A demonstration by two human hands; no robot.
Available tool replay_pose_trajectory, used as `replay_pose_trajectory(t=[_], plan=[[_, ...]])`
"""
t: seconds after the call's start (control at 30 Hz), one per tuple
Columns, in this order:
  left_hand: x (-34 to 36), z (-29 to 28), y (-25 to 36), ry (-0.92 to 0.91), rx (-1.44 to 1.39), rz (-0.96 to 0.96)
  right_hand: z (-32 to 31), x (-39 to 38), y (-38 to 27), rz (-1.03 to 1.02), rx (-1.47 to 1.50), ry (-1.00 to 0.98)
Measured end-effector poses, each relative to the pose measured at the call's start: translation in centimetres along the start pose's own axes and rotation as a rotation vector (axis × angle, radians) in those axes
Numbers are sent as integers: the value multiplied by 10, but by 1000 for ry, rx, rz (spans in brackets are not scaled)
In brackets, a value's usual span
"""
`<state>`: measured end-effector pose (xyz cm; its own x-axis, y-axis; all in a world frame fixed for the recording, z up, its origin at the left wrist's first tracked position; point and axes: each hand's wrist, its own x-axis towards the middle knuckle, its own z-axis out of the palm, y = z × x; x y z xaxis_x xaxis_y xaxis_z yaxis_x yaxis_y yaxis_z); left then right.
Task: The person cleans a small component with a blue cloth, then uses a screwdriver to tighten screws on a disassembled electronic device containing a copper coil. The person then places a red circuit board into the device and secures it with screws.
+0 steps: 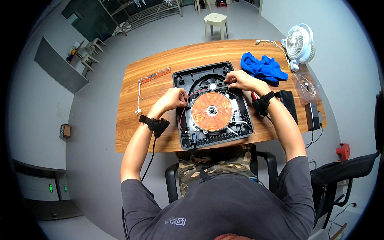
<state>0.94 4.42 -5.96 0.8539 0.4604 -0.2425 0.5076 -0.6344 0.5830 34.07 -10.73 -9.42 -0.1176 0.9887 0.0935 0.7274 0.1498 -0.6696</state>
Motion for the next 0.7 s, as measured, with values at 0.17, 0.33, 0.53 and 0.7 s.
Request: replay_pose_trajectory(t=[0.17,0.33,0.53,0.7], plan=[[0,1,4,22,14,-18,1,0,2,5,7,4],[6,8,1,83,169,-104,0,2,-4,2,-10,-10],[6,11,17,112,285,-171,-1,1,2,12,5,-39],[6,14,13,136,264,-168,0,1,1,9,-22,-34]])
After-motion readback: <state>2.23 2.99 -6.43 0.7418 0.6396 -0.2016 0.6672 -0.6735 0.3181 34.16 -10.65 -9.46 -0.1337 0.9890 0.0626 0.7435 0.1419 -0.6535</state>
